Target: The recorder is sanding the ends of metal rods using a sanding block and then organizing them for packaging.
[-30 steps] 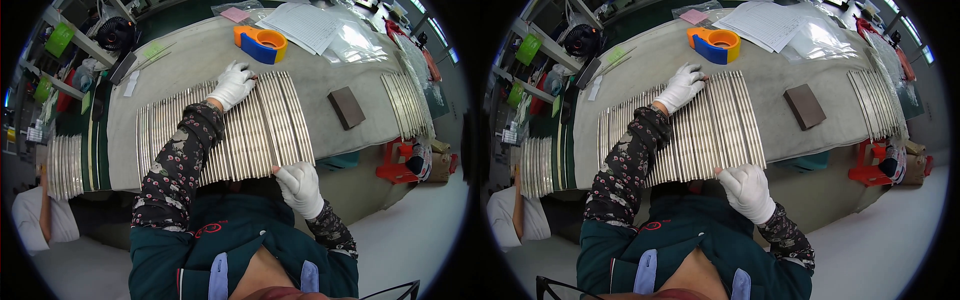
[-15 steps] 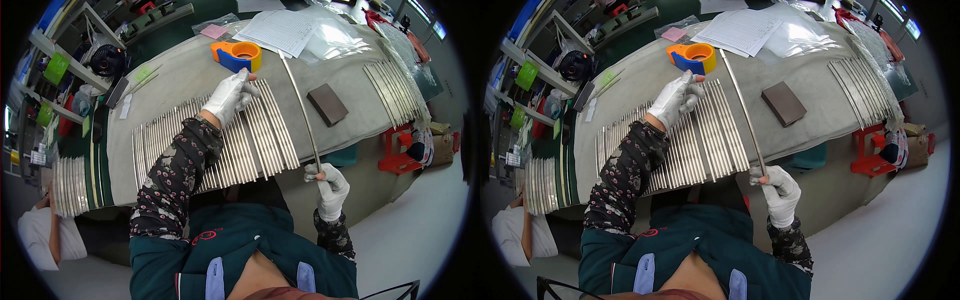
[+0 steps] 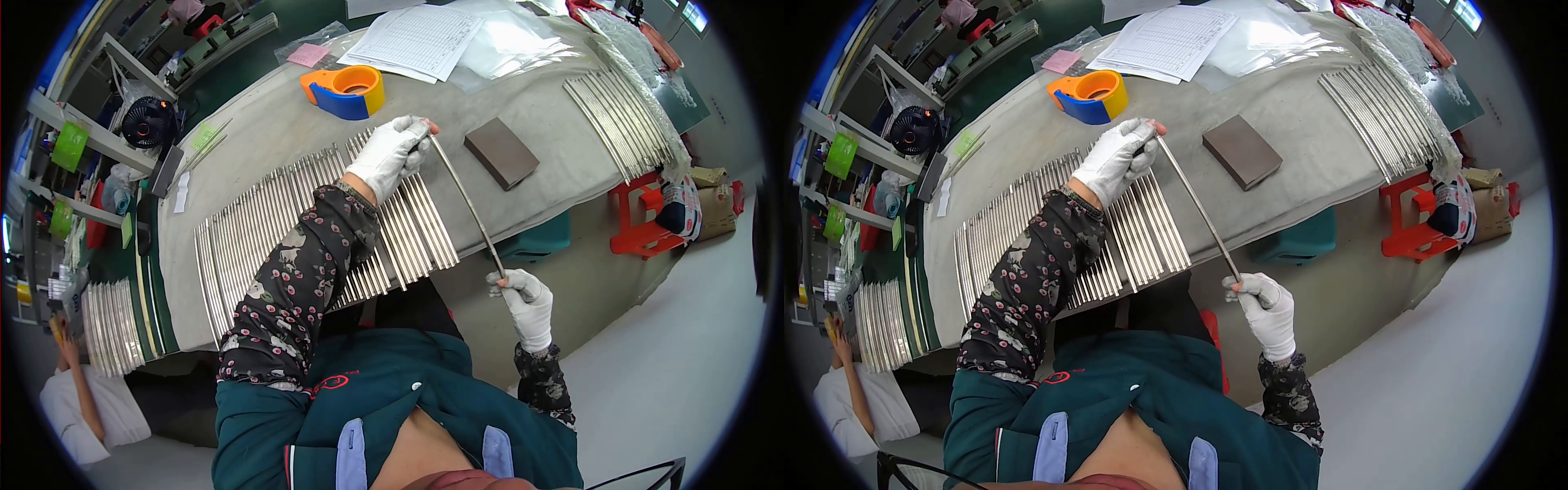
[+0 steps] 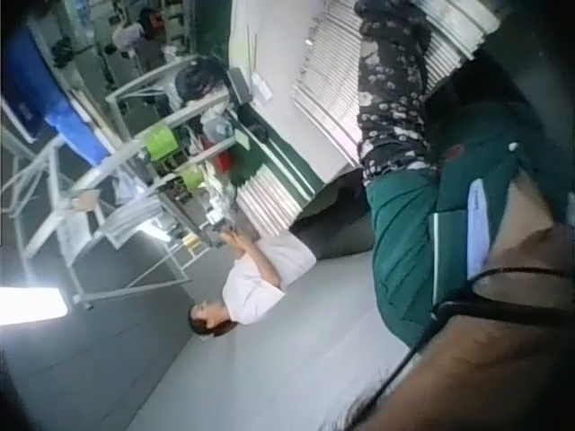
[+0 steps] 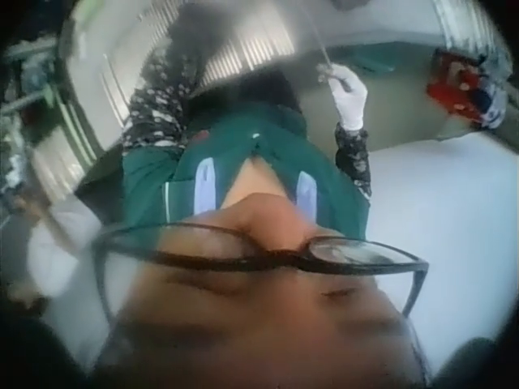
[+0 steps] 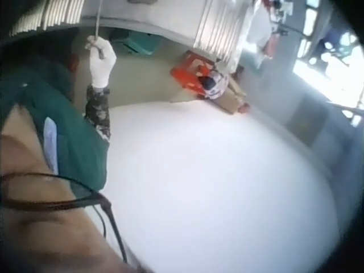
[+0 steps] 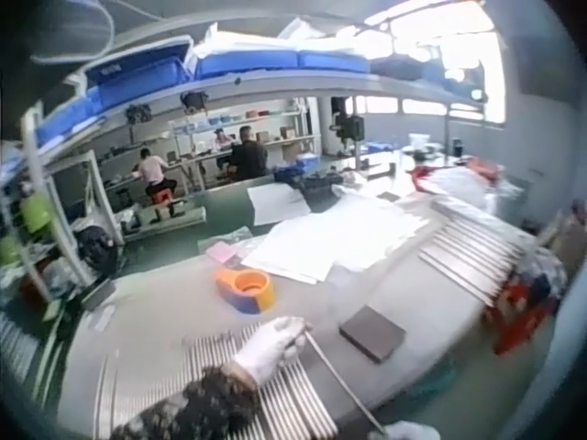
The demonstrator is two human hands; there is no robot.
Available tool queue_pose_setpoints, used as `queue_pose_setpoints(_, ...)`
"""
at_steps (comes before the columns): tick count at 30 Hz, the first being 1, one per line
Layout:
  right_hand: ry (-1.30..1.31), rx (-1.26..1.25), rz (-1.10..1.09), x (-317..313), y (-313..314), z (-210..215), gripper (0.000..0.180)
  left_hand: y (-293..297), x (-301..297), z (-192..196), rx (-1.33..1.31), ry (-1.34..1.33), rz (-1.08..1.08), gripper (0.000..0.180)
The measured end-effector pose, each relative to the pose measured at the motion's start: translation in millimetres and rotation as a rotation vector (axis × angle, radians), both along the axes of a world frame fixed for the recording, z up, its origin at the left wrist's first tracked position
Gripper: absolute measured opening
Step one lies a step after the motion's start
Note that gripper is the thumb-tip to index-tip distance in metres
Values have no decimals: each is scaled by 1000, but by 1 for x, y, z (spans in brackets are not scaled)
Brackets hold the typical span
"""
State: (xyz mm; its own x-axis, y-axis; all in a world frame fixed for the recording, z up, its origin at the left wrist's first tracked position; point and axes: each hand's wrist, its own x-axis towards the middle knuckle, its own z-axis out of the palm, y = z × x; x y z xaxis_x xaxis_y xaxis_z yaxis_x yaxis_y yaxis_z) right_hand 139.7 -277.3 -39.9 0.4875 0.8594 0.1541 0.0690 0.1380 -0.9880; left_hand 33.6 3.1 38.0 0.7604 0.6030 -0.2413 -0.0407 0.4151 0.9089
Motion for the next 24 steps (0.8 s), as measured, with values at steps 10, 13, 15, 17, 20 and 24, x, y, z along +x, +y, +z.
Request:
queue_pose_setpoints(10, 167, -309, 46, 14, 10, -3, 16, 1, -14, -13, 34, 29, 50, 17)
queue_pose_setpoints(13, 130, -389, 126, 22, 17, 7, 14, 0, -18, -17, 78, 69, 96, 17)
queue_pose_setpoints(15, -406, -419, 32, 30, 28, 29, 15, -3, -19, -19, 94, 69, 128, 17)
queue_pose_setpoints(17, -624, -186, -218, 38, 46, 40, 21, -7, -18, -23, 100, 68, 147, 17)
queue_pose_setpoints(20, -1206, -65, -380, 42, 92, 74, 52, -7, -20, -27, 159, 57, 170, 16)
queue_pose_setpoints(24, -1493, -394, -497, 63, 147, 56, 68, -7, -17, -28, 161, 73, 190, 17)
